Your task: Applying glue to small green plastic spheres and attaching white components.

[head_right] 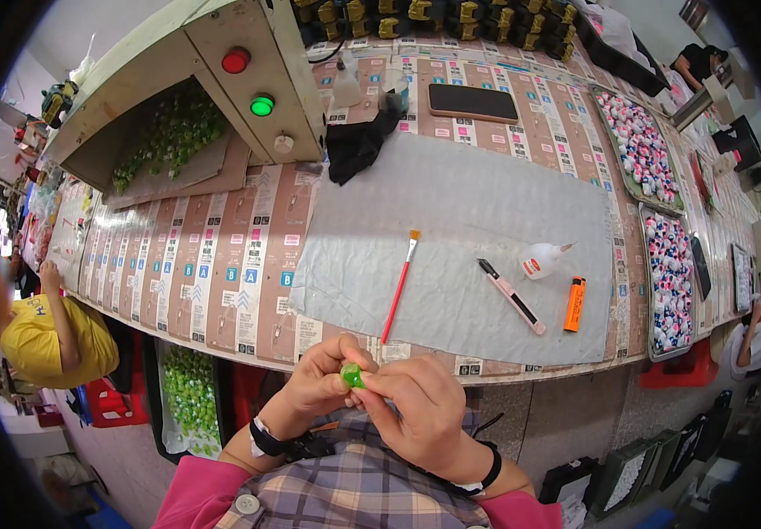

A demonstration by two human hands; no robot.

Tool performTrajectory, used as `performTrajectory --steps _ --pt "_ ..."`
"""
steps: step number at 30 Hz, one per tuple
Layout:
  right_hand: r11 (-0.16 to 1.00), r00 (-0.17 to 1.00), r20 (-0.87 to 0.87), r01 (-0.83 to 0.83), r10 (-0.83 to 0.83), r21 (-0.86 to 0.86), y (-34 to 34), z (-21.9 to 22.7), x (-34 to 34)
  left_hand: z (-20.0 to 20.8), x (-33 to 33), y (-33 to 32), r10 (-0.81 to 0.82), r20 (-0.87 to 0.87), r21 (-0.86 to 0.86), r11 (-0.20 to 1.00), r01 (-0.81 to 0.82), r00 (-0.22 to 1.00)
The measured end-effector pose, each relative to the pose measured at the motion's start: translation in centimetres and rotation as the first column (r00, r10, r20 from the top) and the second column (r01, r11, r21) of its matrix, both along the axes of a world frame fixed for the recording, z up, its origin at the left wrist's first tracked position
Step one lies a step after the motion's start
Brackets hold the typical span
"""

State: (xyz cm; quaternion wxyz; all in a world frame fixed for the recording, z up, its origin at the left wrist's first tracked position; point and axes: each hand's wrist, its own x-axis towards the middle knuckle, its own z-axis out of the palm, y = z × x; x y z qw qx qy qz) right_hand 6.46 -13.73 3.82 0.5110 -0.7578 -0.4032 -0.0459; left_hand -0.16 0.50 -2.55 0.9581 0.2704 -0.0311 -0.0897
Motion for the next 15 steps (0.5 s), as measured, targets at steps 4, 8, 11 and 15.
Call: performTrajectory --steps 4,8,11,15 --pt "1.0 1.0 0.004 0.002 -0.002 0.003 -0.01 -0.05 0.0 -0.09 -0.05 -0.03 -0.002 -0.004 -0.002 1.0 0.002 1.0" --pt "1.0 1.0 0.004 0.008 -0.008 -0.004 -0.01 -0.09 -0.04 -0.05 -0.01 -0.03 0.0 -0.004 -0.001 1.0 0.0 1.0" --pt "1.0 1.0 -0.004 0.013 -0.013 -0.012 -0.07 -0.07 -0.13 -0.08 -0.02 -0.1 0.001 0.006 -0.009 1.0 -0.001 1.0" --pt "1.0 1.0 -0.002 0.014 -0.014 -0.014 -0.06 -0.03 -0.14 -0.11 -0.05 -0.11 0.002 0.003 -0.008 1.0 -0.002 1.0"
